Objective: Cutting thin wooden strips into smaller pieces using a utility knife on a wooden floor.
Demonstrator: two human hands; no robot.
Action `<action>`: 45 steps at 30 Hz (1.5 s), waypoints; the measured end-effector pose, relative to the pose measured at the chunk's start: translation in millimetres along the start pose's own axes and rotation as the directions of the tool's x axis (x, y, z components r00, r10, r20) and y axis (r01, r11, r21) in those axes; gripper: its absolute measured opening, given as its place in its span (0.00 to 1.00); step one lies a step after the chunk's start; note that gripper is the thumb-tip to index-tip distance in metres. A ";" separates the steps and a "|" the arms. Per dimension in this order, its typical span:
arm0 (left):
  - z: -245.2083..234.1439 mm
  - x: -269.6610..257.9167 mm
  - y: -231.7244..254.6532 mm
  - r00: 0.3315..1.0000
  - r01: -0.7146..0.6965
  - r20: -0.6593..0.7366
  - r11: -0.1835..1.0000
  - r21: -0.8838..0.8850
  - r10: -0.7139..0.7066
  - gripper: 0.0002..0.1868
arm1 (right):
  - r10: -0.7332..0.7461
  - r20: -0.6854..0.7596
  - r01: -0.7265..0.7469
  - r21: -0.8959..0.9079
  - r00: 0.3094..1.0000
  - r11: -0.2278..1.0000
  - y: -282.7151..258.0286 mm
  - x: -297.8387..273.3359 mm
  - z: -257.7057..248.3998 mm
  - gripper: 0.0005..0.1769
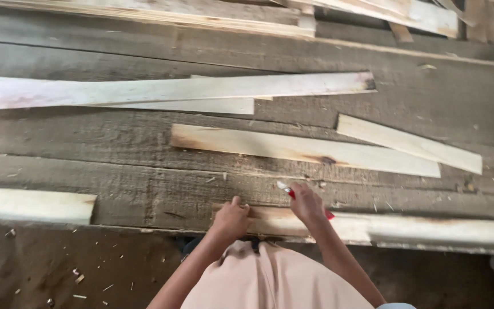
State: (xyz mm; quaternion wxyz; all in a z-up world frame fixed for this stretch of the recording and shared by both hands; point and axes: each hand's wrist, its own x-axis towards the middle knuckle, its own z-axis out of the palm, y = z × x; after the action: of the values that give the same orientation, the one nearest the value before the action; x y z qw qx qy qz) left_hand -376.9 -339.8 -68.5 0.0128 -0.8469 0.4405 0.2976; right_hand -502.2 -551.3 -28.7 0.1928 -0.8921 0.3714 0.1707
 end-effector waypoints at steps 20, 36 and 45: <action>-91.7 -68.0 -279.9 0.806 -0.419 -0.591 0.728 -0.543 0.024 0.14 | -0.362 -0.201 0.344 -0.115 0.910 0.932 -394.4 165.1 -32.5 0.26; -199.9 -79.0 -429.9 0.970 -0.030 -0.095 0.280 -0.959 -0.222 0.13 | -0.265 -0.029 0.228 -0.423 0.964 0.877 -536.7 235.0 -75.5 0.44; -199.3 -48.0 -446.2 0.928 -0.294 -0.045 -0.650 -0.701 -0.371 0.45 | -0.123 0.134 0.167 -0.393 0.983 0.904 -519.2 165.1 -106.1 0.18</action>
State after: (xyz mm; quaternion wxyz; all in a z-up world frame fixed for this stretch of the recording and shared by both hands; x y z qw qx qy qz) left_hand 36.8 -88.1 12.8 -0.8287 -0.4071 -0.1452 0.3557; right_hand 3.0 -362.4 102.2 0.0365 -0.9274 0.2502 0.2755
